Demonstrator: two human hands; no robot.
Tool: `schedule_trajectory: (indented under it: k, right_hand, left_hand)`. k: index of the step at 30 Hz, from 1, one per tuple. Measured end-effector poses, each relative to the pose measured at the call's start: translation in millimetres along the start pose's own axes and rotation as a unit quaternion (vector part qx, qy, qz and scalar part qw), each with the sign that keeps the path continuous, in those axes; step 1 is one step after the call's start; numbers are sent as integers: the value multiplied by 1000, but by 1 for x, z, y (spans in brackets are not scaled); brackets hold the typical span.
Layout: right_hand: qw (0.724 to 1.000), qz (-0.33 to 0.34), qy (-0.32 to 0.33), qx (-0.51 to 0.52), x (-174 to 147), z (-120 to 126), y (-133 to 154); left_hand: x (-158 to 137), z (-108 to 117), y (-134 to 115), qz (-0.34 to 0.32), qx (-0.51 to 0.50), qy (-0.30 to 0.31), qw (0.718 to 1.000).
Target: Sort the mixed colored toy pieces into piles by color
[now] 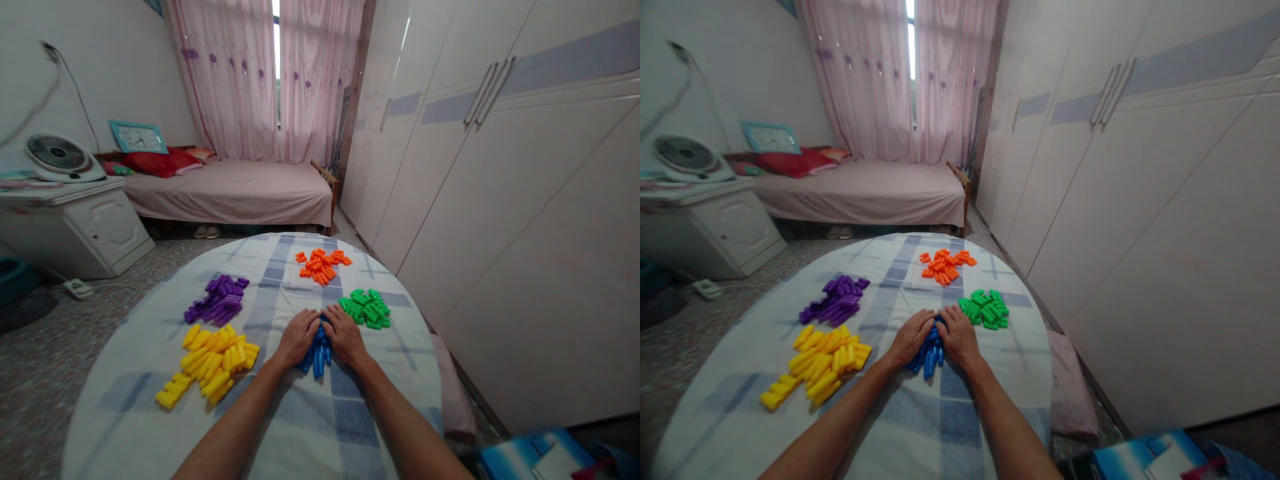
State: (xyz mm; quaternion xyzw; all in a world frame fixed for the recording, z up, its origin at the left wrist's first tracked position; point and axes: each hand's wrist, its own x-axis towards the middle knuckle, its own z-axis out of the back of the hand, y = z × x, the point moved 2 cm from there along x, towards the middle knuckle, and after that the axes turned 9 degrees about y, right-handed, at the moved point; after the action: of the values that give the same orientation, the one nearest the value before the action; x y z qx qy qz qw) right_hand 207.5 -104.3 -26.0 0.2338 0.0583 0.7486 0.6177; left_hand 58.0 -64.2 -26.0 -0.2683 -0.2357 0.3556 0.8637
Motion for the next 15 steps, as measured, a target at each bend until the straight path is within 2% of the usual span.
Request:
schedule_trajectory:
  k: [5, 10, 15]
  right_hand:
    - [999, -12, -7, 50, -8, -2, 19]
    - [995, -11, -10, 100, -27, -5, 42]
    - [992, -1, -17, 127, -42, -9, 55]
  left_hand:
    - [-13, 5, -12, 8, -35, -2, 999]
    - [-42, 9, -24, 29, -80, 0, 996]
    - [-64, 13, -29, 34, -84, -10, 996]
